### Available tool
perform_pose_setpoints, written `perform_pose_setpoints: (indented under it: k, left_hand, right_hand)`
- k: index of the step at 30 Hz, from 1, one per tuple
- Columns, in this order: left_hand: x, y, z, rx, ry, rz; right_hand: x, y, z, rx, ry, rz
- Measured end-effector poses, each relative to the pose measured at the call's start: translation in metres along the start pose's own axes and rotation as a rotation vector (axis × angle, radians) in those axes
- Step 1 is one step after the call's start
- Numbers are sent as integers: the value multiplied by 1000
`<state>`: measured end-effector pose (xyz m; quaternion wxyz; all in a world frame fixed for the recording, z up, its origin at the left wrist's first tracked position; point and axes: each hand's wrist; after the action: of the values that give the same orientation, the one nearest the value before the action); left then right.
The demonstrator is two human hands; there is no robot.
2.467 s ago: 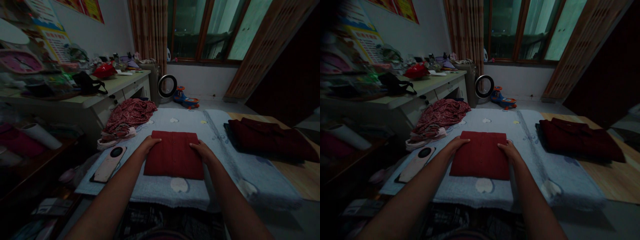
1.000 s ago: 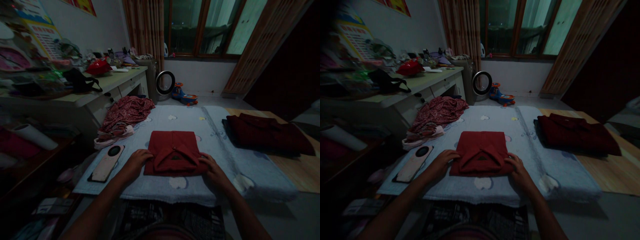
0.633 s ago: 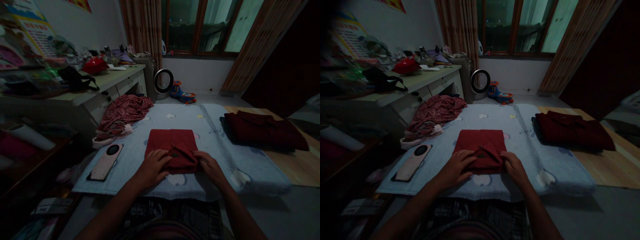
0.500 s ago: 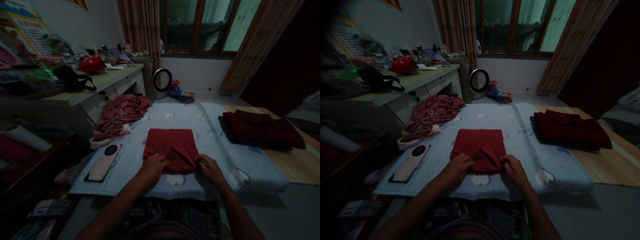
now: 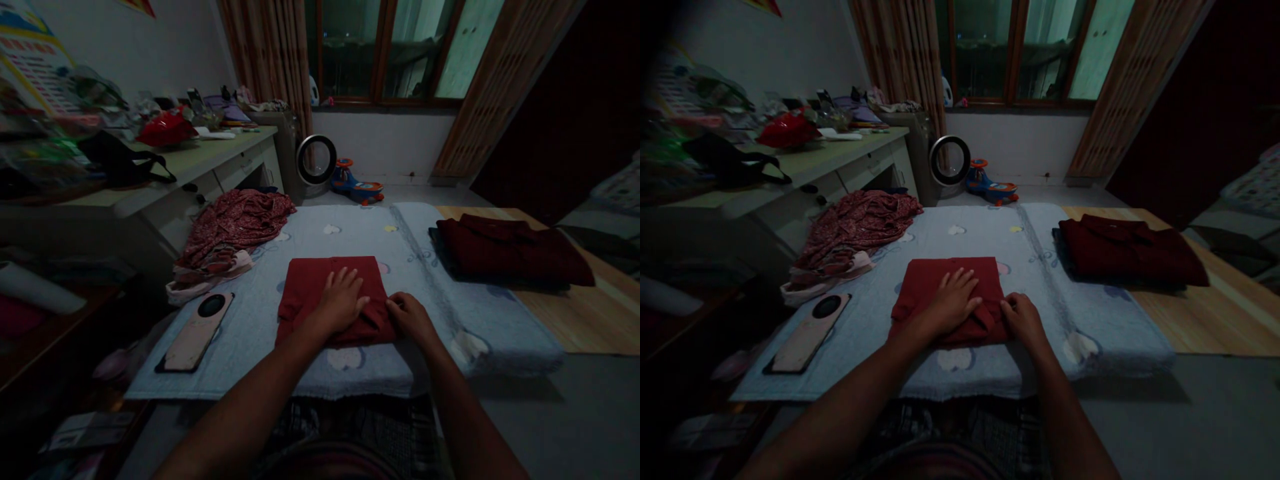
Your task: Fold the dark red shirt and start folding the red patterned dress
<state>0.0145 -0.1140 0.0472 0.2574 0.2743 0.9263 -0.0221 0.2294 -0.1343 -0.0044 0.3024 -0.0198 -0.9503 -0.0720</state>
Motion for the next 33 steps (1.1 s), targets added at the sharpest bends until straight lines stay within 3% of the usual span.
perform_pose_setpoints:
  k: [4, 10, 16, 22, 29, 33]
  left_hand:
    - [9, -3, 19, 55, 40, -47]
    - [11, -6, 23, 70, 50, -48]
    - [12, -5, 23, 71, 40, -47]
    - [12, -5, 23, 81, 32, -39]
    - [13, -4, 20, 116, 19, -36]
    - [13, -4, 21, 128, 23, -42]
  right_hand:
    - [3, 0, -1, -25, 189, -11]
    - [9, -3, -4, 112, 634, 96]
    - [5, -4, -5, 179, 714, 213]
    - [-2, -3, -9, 208, 606, 191]
    - [2, -4, -13, -26, -21, 34]
    - [15, -5, -14, -145, -116, -109]
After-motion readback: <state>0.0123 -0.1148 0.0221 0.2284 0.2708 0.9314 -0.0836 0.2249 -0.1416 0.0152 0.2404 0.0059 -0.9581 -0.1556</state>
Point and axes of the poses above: each hand's wrist, its own y-axis towards the middle knuckle, its own z-axis out of the palm, x = y × z, and after that the axes turned 10 degrees about -y, right-handed
